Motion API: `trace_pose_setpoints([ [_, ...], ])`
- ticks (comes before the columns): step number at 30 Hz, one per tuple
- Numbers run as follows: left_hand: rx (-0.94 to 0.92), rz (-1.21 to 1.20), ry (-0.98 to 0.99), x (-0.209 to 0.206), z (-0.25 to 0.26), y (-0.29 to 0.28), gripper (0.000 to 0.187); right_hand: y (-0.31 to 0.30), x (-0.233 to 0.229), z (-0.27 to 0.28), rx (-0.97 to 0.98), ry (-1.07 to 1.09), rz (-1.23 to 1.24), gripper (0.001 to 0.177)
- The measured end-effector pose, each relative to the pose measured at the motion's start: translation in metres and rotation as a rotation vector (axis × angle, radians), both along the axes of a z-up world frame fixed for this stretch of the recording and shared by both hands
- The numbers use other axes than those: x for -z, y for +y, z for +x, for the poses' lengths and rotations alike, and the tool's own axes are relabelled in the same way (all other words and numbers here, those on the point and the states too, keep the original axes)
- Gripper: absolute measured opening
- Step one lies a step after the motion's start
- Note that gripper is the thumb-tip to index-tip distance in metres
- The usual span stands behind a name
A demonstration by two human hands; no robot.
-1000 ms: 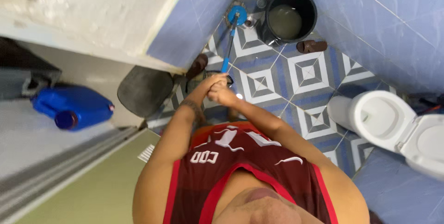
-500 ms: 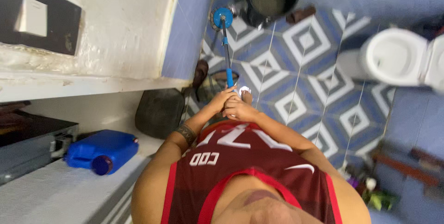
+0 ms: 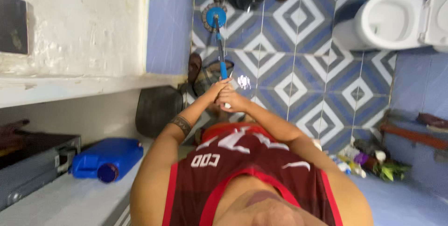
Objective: The person mops the tiled floor of a bathroom using a spin mop, periodically rinsing the mop head in a black bucket of water.
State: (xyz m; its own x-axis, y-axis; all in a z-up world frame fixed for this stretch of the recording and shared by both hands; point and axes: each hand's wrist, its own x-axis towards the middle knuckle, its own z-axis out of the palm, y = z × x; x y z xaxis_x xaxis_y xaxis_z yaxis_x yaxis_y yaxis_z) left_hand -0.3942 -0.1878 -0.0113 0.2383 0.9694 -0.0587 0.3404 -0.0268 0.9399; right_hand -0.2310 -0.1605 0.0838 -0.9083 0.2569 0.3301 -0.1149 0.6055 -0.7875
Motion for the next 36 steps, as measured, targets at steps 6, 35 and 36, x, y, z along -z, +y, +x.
trace_pose_setpoints([
  [6,0.064,0.189,0.076,0.008,0.022,0.051,0.033,0.039,0.005,0.021,0.206,0.011,0.093,0.013],
  [35,0.47,-0.002,-0.076,-0.099,0.266,-0.037,0.039,-0.051,-0.148,0.244,0.519,0.457,0.113,0.01],
  [36,0.502,0.016,-0.113,-0.091,0.265,-0.034,0.04,-0.053,-0.136,0.248,0.535,0.405,0.112,0.009],
])
